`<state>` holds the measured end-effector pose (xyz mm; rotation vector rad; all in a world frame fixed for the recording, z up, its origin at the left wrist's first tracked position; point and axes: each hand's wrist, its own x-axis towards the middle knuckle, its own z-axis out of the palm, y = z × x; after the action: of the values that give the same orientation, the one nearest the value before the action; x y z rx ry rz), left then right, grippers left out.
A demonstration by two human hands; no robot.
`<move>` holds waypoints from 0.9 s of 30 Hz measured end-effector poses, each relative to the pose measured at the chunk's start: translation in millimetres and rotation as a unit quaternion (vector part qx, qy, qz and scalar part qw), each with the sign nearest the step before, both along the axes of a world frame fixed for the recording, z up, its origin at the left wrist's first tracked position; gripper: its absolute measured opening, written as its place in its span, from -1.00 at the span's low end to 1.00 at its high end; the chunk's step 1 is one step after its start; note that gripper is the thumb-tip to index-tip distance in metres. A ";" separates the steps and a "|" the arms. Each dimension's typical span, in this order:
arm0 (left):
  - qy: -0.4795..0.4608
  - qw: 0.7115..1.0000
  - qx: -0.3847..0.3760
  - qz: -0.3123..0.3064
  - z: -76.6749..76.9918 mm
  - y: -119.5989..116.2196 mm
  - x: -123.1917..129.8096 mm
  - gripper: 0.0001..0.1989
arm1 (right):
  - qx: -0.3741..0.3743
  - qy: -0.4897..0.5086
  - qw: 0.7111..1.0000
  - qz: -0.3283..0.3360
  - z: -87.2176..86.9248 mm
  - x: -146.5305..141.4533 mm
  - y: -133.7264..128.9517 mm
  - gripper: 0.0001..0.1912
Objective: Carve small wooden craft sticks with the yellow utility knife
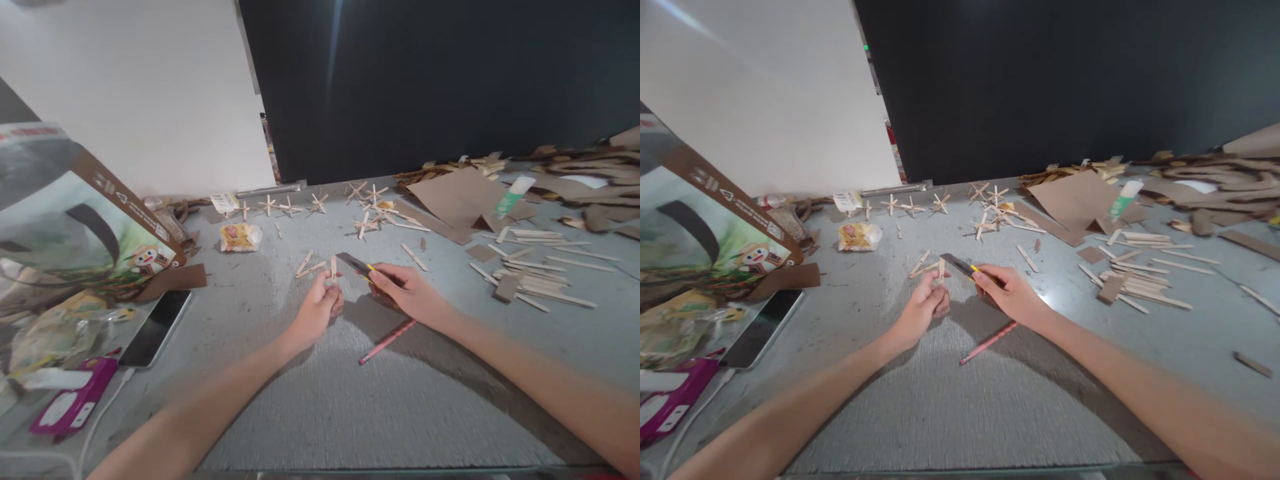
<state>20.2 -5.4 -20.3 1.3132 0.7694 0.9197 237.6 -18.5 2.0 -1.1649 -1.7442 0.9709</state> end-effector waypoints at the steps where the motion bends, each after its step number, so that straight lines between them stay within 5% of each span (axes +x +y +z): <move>1: -0.003 1.000 0.003 0.004 0.5 0.0 -0.3 -0.62 | 0.030 -0.013 0.999 -0.028 -0.9 0.0 -0.1 -0.42; 5: 0.008 1.000 -0.012 0.024 5.2 -2.4 -1.1 -0.45 | 0.055 0.000 0.995 -0.088 -6.6 -0.4 -1.1 -0.45; 14: 0.108 0.990 0.063 -0.061 7.1 -12.8 -2.8 -0.66 | -0.140 0.127 0.981 -0.052 -9.6 -22.0 -3.8 -0.37; 27: 0.201 0.972 0.103 -0.070 15.9 -16.2 -2.0 -0.74 | -0.109 0.145 0.983 0.003 -14.6 -24.5 -6.7 -0.44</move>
<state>18.2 -21.6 -4.4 1.7462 0.8928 0.6374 213.1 -25.1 -12.6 -1.0900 -1.4366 1.2922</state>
